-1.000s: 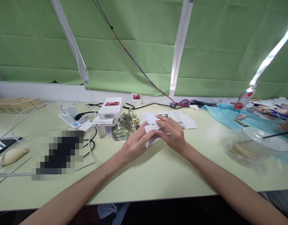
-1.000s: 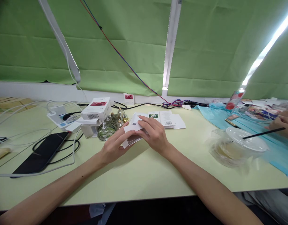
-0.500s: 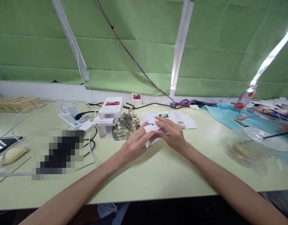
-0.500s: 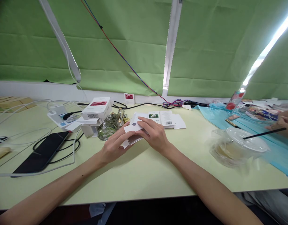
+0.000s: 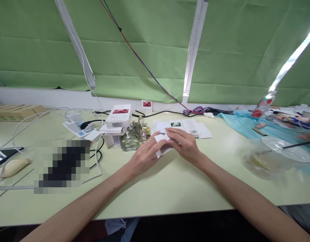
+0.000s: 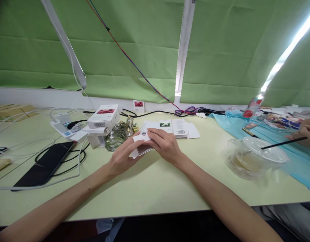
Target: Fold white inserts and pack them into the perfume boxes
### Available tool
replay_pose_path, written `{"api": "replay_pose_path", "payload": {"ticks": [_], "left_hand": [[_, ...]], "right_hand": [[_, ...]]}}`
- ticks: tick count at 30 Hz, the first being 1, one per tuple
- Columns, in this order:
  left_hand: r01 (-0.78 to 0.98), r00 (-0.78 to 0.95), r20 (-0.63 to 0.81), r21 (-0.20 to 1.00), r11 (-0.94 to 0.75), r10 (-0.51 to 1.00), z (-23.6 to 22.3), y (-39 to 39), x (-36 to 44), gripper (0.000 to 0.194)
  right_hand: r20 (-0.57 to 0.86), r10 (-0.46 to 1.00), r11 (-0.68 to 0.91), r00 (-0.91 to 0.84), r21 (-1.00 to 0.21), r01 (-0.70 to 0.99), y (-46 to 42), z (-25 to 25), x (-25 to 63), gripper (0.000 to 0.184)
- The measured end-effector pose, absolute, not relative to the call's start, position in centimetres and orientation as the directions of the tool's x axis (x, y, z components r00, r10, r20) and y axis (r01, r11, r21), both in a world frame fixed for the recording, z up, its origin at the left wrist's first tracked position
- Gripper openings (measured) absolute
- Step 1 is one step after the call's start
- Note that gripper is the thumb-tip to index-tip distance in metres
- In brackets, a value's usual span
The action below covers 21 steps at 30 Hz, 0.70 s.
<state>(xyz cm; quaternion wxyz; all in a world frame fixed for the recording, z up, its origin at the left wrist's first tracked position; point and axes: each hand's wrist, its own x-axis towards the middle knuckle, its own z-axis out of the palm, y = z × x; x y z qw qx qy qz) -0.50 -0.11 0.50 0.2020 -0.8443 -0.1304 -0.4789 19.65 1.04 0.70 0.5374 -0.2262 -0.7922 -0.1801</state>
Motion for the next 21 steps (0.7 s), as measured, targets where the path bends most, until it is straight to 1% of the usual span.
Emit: {"api": "replay_pose_path", "payload": {"ticks": [4,9,14,17,21], "left_hand": [[0.425,0.496,0.868,-0.217,-0.879,0.026,0.50,-0.23,-0.44,0.057],[0.458,0.467,0.884,-0.231,-0.858,0.011,0.37,-0.16,-0.24,0.056],[0.478,0.442,0.897,-0.228,-0.848,0.008,0.20,0.09,-0.19,0.056],[0.475,0.449,0.893,-0.233,-0.849,0.006,0.23,0.12,-0.22,0.056],[0.451,0.477,0.879,-0.236,-0.861,0.009,0.51,-0.04,-0.15,0.050]], "right_hand": [[0.923,0.192,0.826,-0.334,0.032,0.563,1.09,0.66,19.74,0.015],[0.924,0.182,0.830,-0.336,0.039,0.556,1.26,0.46,19.86,0.014],[0.919,0.209,0.809,-0.334,0.029,0.587,1.28,0.35,19.89,0.015],[0.926,0.196,0.808,-0.324,0.035,0.588,1.19,0.44,19.81,0.014],[0.939,0.161,0.806,-0.303,0.051,0.589,1.09,0.61,19.67,0.012]]}}
